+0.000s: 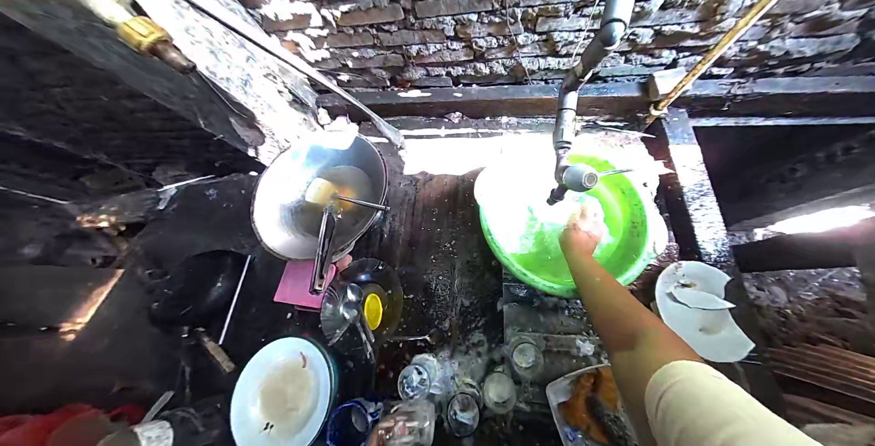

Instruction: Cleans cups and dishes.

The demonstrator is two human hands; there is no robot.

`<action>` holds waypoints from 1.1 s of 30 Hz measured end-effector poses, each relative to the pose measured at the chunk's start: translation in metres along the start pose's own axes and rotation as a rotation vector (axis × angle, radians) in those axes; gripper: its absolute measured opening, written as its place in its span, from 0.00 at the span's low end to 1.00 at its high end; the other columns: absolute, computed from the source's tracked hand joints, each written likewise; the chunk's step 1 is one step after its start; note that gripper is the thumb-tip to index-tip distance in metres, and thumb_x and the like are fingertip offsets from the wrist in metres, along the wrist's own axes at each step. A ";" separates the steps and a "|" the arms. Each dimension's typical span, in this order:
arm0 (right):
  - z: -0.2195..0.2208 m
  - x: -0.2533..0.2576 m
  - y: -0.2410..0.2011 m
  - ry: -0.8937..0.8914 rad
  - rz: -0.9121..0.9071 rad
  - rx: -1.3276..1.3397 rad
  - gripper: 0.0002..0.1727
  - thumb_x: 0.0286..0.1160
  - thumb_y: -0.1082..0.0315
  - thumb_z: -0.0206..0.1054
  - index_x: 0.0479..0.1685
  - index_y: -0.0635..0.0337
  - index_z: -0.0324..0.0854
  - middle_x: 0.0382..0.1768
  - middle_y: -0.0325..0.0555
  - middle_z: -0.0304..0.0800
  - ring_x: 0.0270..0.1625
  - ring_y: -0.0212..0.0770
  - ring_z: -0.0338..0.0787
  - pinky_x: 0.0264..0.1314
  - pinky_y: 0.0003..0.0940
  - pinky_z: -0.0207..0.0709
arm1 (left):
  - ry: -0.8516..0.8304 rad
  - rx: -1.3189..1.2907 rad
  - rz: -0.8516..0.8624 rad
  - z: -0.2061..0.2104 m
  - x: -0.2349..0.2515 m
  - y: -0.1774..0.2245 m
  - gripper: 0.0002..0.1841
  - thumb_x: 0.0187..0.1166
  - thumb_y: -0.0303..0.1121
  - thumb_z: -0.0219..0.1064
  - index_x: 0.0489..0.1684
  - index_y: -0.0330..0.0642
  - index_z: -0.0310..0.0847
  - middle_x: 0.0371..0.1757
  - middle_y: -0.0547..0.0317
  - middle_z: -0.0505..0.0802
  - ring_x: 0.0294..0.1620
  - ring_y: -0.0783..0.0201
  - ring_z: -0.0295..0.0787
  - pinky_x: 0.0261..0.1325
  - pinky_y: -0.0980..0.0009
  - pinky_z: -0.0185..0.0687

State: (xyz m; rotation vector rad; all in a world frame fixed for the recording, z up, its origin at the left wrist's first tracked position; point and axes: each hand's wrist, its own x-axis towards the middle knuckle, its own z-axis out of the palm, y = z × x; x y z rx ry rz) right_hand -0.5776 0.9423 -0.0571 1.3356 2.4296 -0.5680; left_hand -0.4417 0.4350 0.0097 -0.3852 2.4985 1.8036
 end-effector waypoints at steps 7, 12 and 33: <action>-0.005 -0.027 0.004 -0.733 -0.034 0.598 0.22 0.95 0.64 0.47 0.76 0.71 0.72 0.68 0.60 0.84 0.67 0.45 0.85 0.71 0.40 0.76 | -0.409 0.028 -0.070 0.129 0.067 0.084 0.47 0.57 0.26 0.80 0.81 0.22 0.58 0.62 0.34 0.87 0.60 0.52 0.89 0.65 0.59 0.86; 0.005 -0.082 -0.039 -0.798 -0.120 1.387 0.24 0.96 0.59 0.42 0.64 0.70 0.78 0.52 0.50 0.93 0.52 0.39 0.91 0.59 0.38 0.83 | -0.610 0.400 0.059 0.217 0.106 0.114 0.45 0.56 0.28 0.84 0.81 0.33 0.66 0.66 0.39 0.87 0.68 0.47 0.85 0.73 0.51 0.79; -0.011 -0.178 -0.087 -0.596 -0.422 1.201 0.21 0.94 0.67 0.50 0.71 0.74 0.77 0.59 0.60 0.90 0.58 0.44 0.91 0.66 0.38 0.84 | -0.529 0.607 0.044 0.173 0.094 0.124 0.45 0.63 0.32 0.81 0.86 0.34 0.62 0.77 0.34 0.80 0.79 0.41 0.76 0.82 0.46 0.69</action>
